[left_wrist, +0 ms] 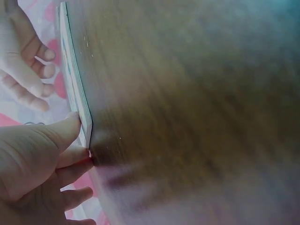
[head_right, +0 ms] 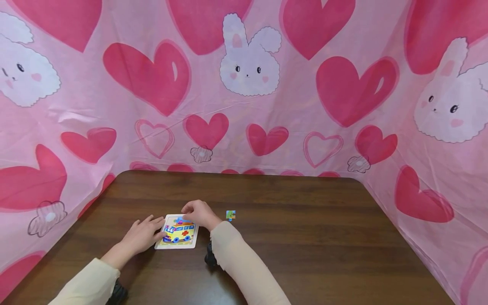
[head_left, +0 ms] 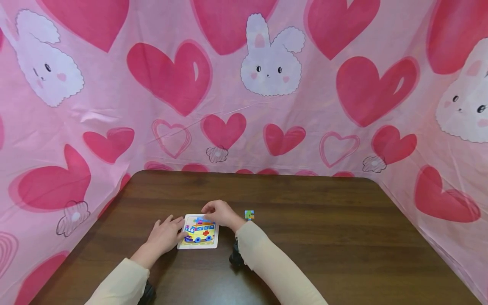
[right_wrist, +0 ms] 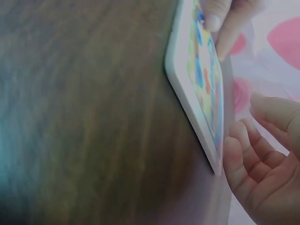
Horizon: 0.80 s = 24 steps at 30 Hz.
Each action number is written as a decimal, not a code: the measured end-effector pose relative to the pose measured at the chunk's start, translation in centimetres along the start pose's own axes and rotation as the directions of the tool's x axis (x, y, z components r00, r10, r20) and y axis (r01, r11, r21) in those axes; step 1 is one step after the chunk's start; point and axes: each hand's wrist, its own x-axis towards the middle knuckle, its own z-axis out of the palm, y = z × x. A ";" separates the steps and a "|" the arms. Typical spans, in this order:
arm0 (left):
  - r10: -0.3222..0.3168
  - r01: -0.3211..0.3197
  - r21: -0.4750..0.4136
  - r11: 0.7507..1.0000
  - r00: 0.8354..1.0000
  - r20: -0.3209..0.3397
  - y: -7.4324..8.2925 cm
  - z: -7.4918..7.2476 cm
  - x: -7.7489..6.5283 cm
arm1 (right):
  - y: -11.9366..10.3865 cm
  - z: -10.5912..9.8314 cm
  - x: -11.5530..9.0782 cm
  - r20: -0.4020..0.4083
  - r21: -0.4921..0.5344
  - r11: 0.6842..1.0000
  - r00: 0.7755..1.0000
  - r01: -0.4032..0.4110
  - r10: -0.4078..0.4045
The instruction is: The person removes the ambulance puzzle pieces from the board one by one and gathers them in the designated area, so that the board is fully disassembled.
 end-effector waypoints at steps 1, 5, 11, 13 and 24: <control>0.000 0.000 -0.003 1.000 1.000 0.001 0.0 0.0 0.0 | 0.0 0.2 0.0 0.007 -0.004 1.000 1.000 0.001 -0.001; -0.004 0.004 -0.013 1.000 1.000 0.006 -0.1 0.0 0.1 | -0.1 0.8 0.1 0.030 -0.013 1.000 1.000 0.009 -0.008; 0.005 -0.005 -0.008 1.000 1.000 0.001 0.0 0.0 0.0 | -0.1 1.4 0.2 0.030 -0.062 0.998 0.999 0.016 -0.014; 0.009 -0.009 -0.007 1.000 1.000 -0.002 0.0 0.0 0.0 | 0.0 1.5 0.2 0.031 -0.078 0.997 1.000 0.009 -0.006; 0.006 -0.006 -0.002 1.000 1.000 -0.005 0.0 0.1 0.0 | -0.2 2.3 0.3 0.052 -0.222 0.975 0.999 0.001 0.011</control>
